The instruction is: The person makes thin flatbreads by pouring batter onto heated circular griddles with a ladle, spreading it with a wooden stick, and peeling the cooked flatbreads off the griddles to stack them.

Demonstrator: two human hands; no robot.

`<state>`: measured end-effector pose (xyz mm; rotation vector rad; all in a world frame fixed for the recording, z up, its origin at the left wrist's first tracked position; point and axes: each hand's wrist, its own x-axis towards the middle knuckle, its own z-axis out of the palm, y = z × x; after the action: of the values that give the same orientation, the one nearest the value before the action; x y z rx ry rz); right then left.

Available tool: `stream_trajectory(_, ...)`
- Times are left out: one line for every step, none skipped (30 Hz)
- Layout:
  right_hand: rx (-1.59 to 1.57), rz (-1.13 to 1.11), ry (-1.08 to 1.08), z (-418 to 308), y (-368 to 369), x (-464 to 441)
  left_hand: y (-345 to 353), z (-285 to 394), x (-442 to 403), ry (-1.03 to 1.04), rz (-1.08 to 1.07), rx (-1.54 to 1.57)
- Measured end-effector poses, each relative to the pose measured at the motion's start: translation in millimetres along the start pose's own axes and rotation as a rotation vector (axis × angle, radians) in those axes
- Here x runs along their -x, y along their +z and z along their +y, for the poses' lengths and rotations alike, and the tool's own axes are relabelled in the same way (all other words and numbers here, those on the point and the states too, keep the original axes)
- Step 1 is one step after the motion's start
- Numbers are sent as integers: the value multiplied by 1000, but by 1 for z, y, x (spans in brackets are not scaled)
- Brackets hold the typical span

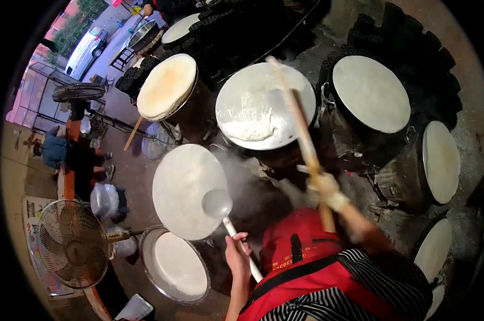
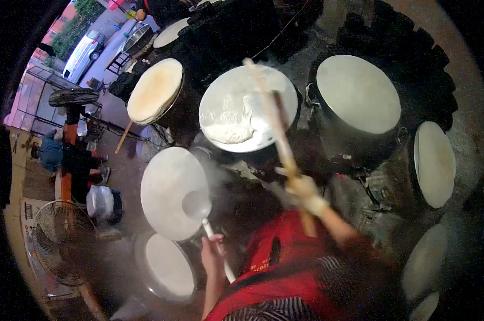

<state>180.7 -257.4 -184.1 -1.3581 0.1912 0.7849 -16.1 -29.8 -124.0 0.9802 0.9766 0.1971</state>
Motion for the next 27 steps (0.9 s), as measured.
stream_trajectory(77,18,-71,-9,51,-15,-10,2,10,5,4,-11)
stream_trajectory(-109,-77,-289,38,86,-81,-23,4,19,9,10,-25)
stream_trajectory(66,-57,-386,30,120,-102,-33,4,27,3,65,-42)
stream_trajectory(238,-20,-483,21,155,-122,-40,3,35,-2,120,-59)
stream_trajectory(205,72,-526,23,188,-145,-44,3,45,14,150,2)
stream_trajectory(242,173,-528,21,214,-165,-57,-4,49,32,154,4)
stream_trajectory(279,275,-526,22,230,-181,-65,-7,53,34,171,-23)
stream_trajectory(168,318,-517,35,235,-193,-74,-10,59,34,189,-55)
stream_trajectory(55,361,-505,53,239,-203,-80,-11,62,41,195,-28)
stream_trajectory(-57,404,-494,47,240,-184,-83,-11,66,36,194,-41)
stream_trajectory(-100,361,-277,43,227,-157,-83,-11,68,37,189,-49)
stream_trajectory(-493,198,79,46,206,-146,-81,-11,70,42,181,-51)
stream_trajectory(-507,209,56,46,199,-127,-85,-11,65,44,173,-6)
stream_trajectory(-523,221,30,44,189,-101,-85,-12,63,46,149,8)
stream_trajectory(-347,242,-35,40,176,-79,-83,-13,61,48,122,24)
stream_trajectory(-174,263,-97,39,162,-63,-82,-15,59,51,94,38)
stream_trajectory(-280,228,-111,49,142,-63,-79,-15,58,46,64,42)
stream_trajectory(-120,277,-190,66,116,-82,-74,-15,57,38,50,35)
stream_trajectory(-106,293,-133,46,102,-66,-69,-14,57,29,39,26)
stream_trajectory(-94,305,-73,23,93,-52,-64,-13,59,22,30,15)
stream_trajectory(-120,326,-57,18,83,-61,-57,-12,59,24,18,8)
stream_trajectory(-307,329,-23,-15,90,-45,-50,-10,60,26,6,-2)
stream_trajectory(-373,339,-53,-20,100,-51,-42,-8,61,26,-6,-15)
stream_trajectory(-440,349,-84,-25,113,-58,-35,-7,62,17,-13,-14)
stream_trajectory(-491,271,-50,-17,125,-76,-26,-6,62,9,-19,-13)
stream_trajectory(-541,193,-15,-2,128,-93,-16,-6,62,-2,-23,-13)
stream_trajectory(-331,-24,-148,17,122,-91,-7,-5,60,-27,-40,27)
